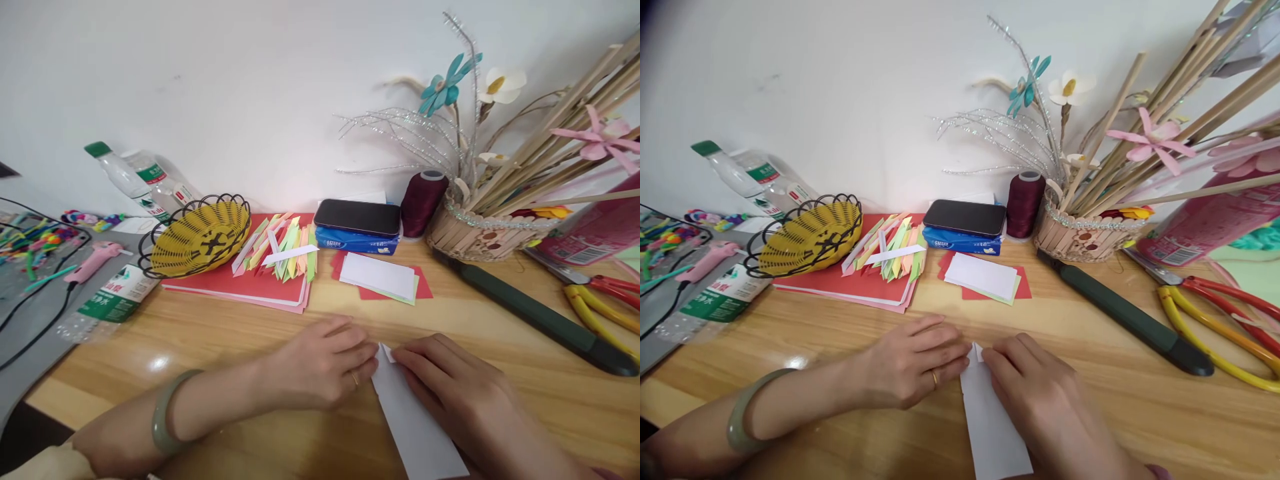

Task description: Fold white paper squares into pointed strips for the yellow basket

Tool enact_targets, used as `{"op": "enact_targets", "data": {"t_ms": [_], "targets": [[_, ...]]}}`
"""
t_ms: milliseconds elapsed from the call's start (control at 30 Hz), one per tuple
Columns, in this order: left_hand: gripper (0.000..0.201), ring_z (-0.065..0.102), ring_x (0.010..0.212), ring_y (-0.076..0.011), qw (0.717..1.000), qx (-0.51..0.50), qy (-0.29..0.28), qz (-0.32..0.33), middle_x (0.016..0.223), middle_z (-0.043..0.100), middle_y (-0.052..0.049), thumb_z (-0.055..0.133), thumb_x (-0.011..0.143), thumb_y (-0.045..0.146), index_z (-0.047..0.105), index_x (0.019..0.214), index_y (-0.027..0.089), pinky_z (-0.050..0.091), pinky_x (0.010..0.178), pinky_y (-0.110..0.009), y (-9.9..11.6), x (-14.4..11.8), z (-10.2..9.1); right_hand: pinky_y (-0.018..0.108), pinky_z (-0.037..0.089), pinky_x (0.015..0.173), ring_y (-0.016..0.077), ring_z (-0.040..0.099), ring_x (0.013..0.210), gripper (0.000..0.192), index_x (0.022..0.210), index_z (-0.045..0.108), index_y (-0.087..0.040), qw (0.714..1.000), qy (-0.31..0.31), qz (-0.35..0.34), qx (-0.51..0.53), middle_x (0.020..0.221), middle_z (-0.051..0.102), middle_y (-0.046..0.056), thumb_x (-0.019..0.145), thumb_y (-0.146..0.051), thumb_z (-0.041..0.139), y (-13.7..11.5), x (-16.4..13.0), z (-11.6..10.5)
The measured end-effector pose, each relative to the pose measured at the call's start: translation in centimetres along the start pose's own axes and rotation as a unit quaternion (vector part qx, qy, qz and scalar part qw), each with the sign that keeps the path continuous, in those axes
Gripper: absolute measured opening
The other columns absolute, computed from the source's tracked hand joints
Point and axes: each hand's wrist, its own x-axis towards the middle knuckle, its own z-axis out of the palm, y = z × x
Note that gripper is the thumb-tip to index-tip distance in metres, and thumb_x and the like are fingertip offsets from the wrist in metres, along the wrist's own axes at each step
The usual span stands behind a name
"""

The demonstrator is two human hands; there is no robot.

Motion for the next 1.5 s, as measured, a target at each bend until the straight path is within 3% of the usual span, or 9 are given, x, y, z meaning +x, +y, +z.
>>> {"op": "enact_targets", "data": {"t_ms": [233,400,667,1000,1233,1500], "targets": [[0.024,0.053,0.103,-0.0177,1.000,0.009,-0.024,-0.010,0.105,0.063,-0.006,0.039,0.093,0.015,0.060,0.104,0.012,0.040,0.096,-0.037,0.4,0.1,0.0,0.029,0.050,0.066,0.0174,0.058,0.079,0.028,0.107,0.055,-0.017,0.999,-0.013,-0.050,-0.016,0.088,0.059,0.007,0.090,-0.011,0.034,0.3,0.1,-0.8],[0.024,0.051,0.107,-0.0186,0.999,-0.005,-0.035,-0.010,0.110,0.061,-0.004,0.038,0.094,0.015,0.058,0.108,0.013,0.039,0.097,-0.039,0.0,-0.1,-0.2,0.030,0.052,0.067,0.0198,0.059,0.083,0.035,0.107,0.055,-0.013,0.993,0.015,-0.102,-0.061,0.089,0.062,0.010,0.093,-0.013,0.024,0.2,0.5,-1.3],[0.024,0.050,0.108,-0.0200,0.998,0.006,-0.048,-0.038,0.111,0.060,-0.008,0.041,0.093,0.015,0.056,0.111,0.009,0.035,0.101,-0.040,1.3,-0.3,0.4,0.030,0.052,0.064,0.0181,0.057,0.074,0.033,0.100,0.057,-0.011,0.987,0.032,-0.119,-0.103,0.081,0.060,0.009,0.090,-0.008,0.025,-0.3,0.7,-1.0],[0.025,0.049,0.108,-0.0201,0.997,0.009,-0.063,-0.045,0.108,0.058,-0.009,0.040,0.093,0.014,0.054,0.112,0.008,0.036,0.100,-0.040,1.6,-0.1,0.2,0.031,0.051,0.060,0.0198,0.055,0.074,0.033,0.096,0.058,-0.010,0.984,0.032,-0.125,-0.124,0.080,0.059,0.010,0.086,-0.005,0.027,-0.5,0.7,-0.8],[0.020,0.048,0.106,-0.0194,0.993,-0.013,-0.076,-0.092,0.102,0.056,-0.005,0.042,0.094,0.020,0.055,0.109,0.016,0.036,0.100,-0.041,1.7,0.1,0.6,0.033,0.050,0.066,0.0187,0.055,0.078,0.027,0.102,0.056,-0.016,0.995,-0.028,-0.073,-0.068,0.086,0.057,0.007,0.089,-0.011,0.033,0.6,0.0,0.2],[0.016,0.042,0.111,-0.0190,0.990,-0.009,-0.034,-0.133,0.108,0.052,-0.002,0.051,0.090,0.027,0.057,0.105,0.024,0.032,0.103,-0.041,1.6,-0.2,2.0,0.033,0.050,0.070,0.0170,0.055,0.080,0.032,0.110,0.052,-0.018,0.995,-0.086,-0.039,-0.015,0.091,0.056,0.006,0.085,-0.007,0.035,0.8,0.2,0.4]]}}
